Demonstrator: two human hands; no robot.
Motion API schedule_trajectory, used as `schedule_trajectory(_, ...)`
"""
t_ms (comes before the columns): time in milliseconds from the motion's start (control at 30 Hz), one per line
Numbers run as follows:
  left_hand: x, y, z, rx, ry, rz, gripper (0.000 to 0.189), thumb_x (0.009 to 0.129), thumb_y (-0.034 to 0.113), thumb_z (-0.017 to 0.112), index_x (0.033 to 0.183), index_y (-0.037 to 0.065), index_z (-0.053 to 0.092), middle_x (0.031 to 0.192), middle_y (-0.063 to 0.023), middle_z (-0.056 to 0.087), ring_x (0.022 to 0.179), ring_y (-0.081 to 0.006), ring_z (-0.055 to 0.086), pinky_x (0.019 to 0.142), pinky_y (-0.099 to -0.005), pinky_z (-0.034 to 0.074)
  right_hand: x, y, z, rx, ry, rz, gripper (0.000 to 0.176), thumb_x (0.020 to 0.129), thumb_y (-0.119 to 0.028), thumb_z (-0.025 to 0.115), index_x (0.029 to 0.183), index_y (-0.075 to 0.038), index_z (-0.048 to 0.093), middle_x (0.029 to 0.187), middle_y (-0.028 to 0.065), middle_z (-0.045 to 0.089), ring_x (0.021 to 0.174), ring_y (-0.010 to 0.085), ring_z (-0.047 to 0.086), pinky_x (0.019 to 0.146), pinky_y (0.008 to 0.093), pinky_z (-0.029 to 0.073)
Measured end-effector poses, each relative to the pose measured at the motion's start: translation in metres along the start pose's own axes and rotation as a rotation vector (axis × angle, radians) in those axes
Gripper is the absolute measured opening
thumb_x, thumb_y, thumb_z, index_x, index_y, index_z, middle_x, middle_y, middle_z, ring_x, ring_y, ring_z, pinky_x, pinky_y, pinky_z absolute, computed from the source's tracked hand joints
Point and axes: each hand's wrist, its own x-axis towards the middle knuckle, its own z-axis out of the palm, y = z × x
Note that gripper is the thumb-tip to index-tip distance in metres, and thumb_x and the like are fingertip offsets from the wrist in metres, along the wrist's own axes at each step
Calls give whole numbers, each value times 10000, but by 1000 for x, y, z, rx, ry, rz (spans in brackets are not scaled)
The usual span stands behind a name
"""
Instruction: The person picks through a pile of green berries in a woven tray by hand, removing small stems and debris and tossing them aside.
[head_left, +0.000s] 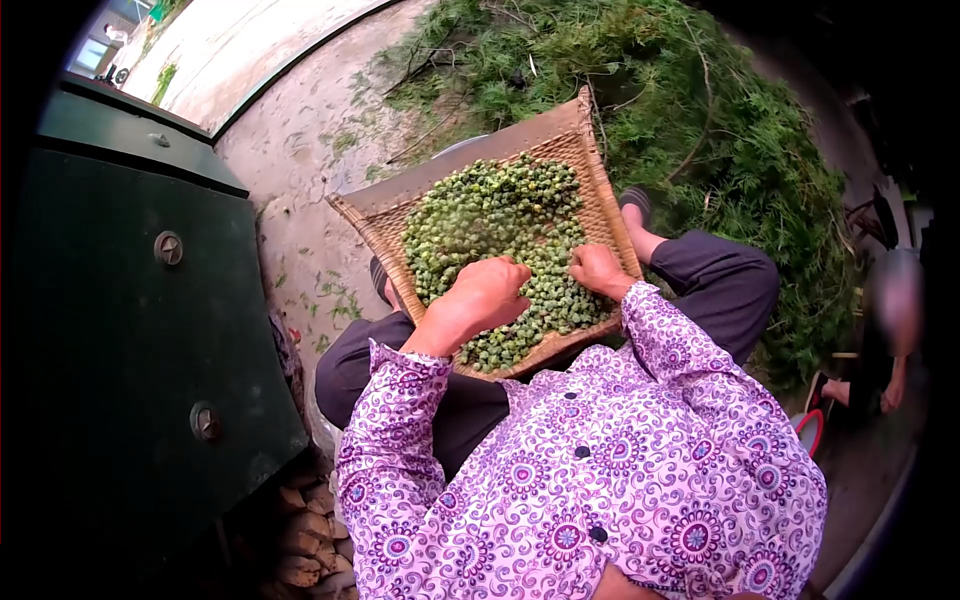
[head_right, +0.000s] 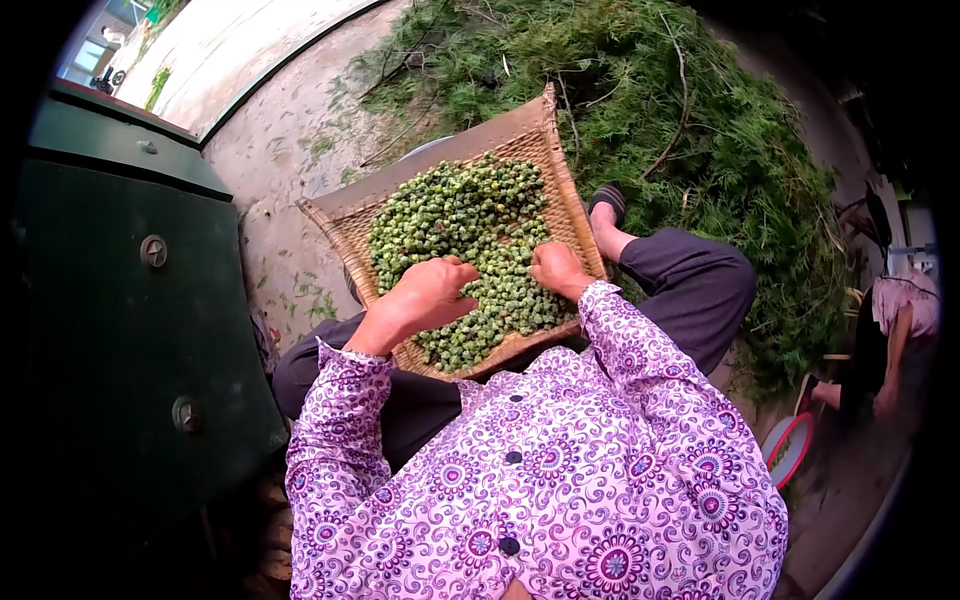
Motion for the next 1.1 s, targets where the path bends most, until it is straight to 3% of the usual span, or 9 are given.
schedule_trajectory(267, -2, -6, -7, -26, 60, 53, 358, 743, 222, 615, 1046, 35, 580, 892, -160, 580, 851, -322, 571, 751, -400, 461, -11, -8, -77, 432, -149, 244, 102, 660, -87, 550, 729, -12, 562, 676, 106, 588, 659, 223, 591, 607, 355, 460)
schedule_trajectory(433, -37, -23, -60, -198, 424, -36, 386, 759, 173, 634, 1092, -8, 561, 978, -152, 598, 853, -263, 593, 736, -349, 478, -6, 12, -38, -115, -78, -226, 114, 615, 15, 545, 713, -13, 597, 695, 177, 598, 698, 340, 605, 612, 418, 473)
schedule_trajectory(600, -66, -49, -77, -347, 687, -145, 369, 752, 146, 660, 1071, -19, 578, 980, -136, 607, 803, -202, 610, 696, -312, 488, -11, 7, -19, -448, -152, -215, 94, 612, -1, 568, 686, 29, 618, 704, 226, 605, 672, 366, 611, 599, 420, 503)
schedule_trajectory(767, -77, -53, -86, -472, 830, -166, 340, 745, 129, 655, 1040, -28, 594, 926, -139, 630, 724, -181, 623, 632, -282, 498, -6, -21, -51, -227, -518, -153, 103, 635, -13, 570, 707, 11, 639, 712, 184, 621, 678, 322, 615, 623, 389, 498)
schedule_trajectory(867, -80, -54, -85, -510, 878, -123, 327, 747, 113, 657, 1032, -36, 597, 875, -119, 631, 717, -142, 614, 625, -260, 493, 3, -15, -80, 124, -144, -224, 117, 678, -34, 595, 772, 19, 638, 704, 138, 626, 630, 254, 602, 610, 341, 494)
schedule_trajectory(933, -82, -53, -85, -528, 899, -108, 324, 748, 112, 659, 1029, -37, 599, 860, -111, 631, 716, -128, 610, 621, -254, 491, 4, -24, -126, 382, 180, 116, 126, 681, -9, 596, 799, 23, 626, 704, 134, 625, 609, 200, 597, 584, 304, 493)
schedule_trajectory(967, -84, -51, -87, -553, 898, -145, 320, 753, 115, 661, 1025, -42, 599, 838, -102, 629, 707, -116, 603, 615, -246, 489, 15, 6, -134, 99, 463, 48, 172, 667, -14, 609, 835, 17, 624, 762, 158, 629, 694, 229, 613, 647, 333, 502)
schedule_trajectory(1033, -85, -47, -90, -577, 905, -182, 317, 757, 117, 662, 1022, -46, 600, 816, -93, 628, 697, -103, 596, 609, -237, 486, 21, 31, -151, -493, 474, 146, 382, 631, -58, 648, 1008, -23, 595, 1139, 254, 506, 1037, 384, 497, 890, 451, 412)
schedule_trajectory(1100, -85, -46, -90, -678, 954, -157, 309, 763, 118, 662, 1012, -54, 602, 789, -84, 624, 669, -91, 587, 598, -225, 483, 24, 5, -149, -399, 451, 69, 466, 635, -83, 661, 1089, -43, 558, 1243, 273, 414, 1100, 417, 437, 936, 444, 381)
